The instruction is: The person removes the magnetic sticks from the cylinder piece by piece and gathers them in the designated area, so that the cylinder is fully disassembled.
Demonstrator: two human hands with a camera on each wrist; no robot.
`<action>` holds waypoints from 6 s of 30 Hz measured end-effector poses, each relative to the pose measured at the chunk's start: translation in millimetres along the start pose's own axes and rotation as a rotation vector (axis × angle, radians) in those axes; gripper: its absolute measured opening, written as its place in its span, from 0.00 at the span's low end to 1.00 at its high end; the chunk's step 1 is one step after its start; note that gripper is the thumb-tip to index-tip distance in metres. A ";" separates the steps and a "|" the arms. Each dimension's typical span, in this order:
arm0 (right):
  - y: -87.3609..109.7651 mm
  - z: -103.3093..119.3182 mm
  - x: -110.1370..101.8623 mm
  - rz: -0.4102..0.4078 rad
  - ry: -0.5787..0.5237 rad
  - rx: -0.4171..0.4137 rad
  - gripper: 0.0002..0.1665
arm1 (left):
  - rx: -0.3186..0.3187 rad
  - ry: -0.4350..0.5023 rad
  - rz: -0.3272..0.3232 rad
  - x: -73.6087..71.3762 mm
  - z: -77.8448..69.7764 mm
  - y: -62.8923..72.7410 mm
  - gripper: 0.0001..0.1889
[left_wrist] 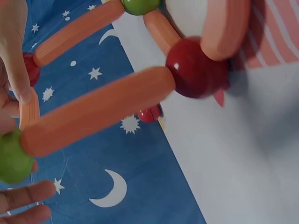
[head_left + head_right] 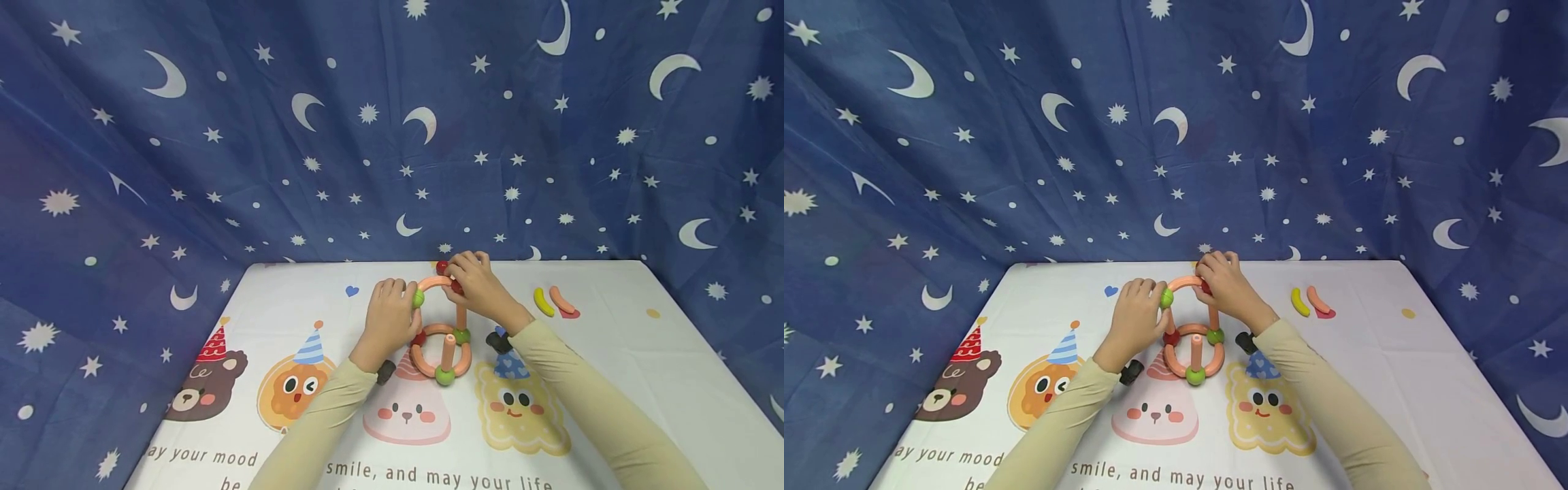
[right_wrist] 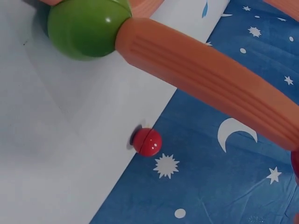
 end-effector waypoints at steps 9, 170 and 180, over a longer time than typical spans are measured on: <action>4.6 4.5 -2.1 -0.049 -0.006 0.024 0.12 | -0.032 -0.042 0.013 4.9 -4.2 -7.2 0.20; 48.6 -57.0 53.4 0.345 -0.072 0.348 0.30 | -0.076 0.061 -0.173 19.4 -12.4 -5.4 0.08; 53.5 -49.6 34.8 0.209 -0.103 0.331 0.30 | -0.078 0.059 -0.171 19.4 -12.3 -4.5 0.08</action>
Point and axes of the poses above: each hand's wrist, its own y-axis away from the middle knuckle, its own x-axis out of the palm, z = x × y, the point moved 1 cm from there along -y, towards the middle knuckle, and after that the axes turned 7 degrees about y, right-handed, at the moved point
